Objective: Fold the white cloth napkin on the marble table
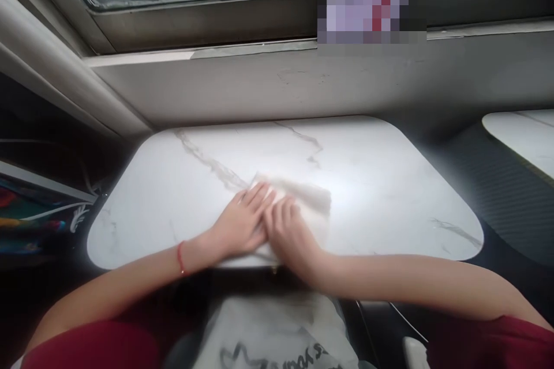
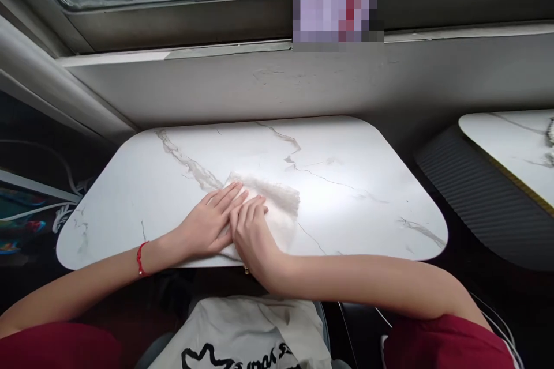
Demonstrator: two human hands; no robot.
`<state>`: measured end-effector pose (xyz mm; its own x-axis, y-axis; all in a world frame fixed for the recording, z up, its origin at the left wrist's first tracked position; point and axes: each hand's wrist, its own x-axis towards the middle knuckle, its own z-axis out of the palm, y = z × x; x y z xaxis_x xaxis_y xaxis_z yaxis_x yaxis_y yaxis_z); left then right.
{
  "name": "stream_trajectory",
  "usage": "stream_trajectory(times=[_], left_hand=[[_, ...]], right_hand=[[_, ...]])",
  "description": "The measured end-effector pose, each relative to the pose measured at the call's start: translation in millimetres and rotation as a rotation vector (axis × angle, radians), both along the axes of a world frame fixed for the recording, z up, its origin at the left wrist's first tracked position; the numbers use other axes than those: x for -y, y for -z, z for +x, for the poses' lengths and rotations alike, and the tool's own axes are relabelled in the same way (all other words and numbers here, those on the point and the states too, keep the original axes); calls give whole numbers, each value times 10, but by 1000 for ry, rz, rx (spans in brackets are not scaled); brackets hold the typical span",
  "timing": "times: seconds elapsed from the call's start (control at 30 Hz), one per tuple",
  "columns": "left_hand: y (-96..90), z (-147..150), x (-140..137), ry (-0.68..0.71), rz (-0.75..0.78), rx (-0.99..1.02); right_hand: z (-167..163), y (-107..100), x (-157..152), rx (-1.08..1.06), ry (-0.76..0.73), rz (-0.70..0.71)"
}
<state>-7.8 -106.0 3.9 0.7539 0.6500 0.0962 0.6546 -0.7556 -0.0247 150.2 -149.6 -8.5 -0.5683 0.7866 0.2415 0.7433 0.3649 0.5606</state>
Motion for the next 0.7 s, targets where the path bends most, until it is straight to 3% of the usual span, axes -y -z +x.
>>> stream_trajectory(times=[0.17,0.33,0.53,0.7], left_hand=[[-37,-193,-420,-114,-19,5],[-98,-600,-843,-234,-55,22],[-67,-1056,-1199,-475,-82,60],[-59,-1292,-1345,-631,-80,56]], right_hand=[[-46,20,-608,-130,-103,-78],[-184,57,-1332,-204,-251,-206],[-635,63,-2208,-272,-435,-334],[-1020,169,-2547,-427,-492,-397]])
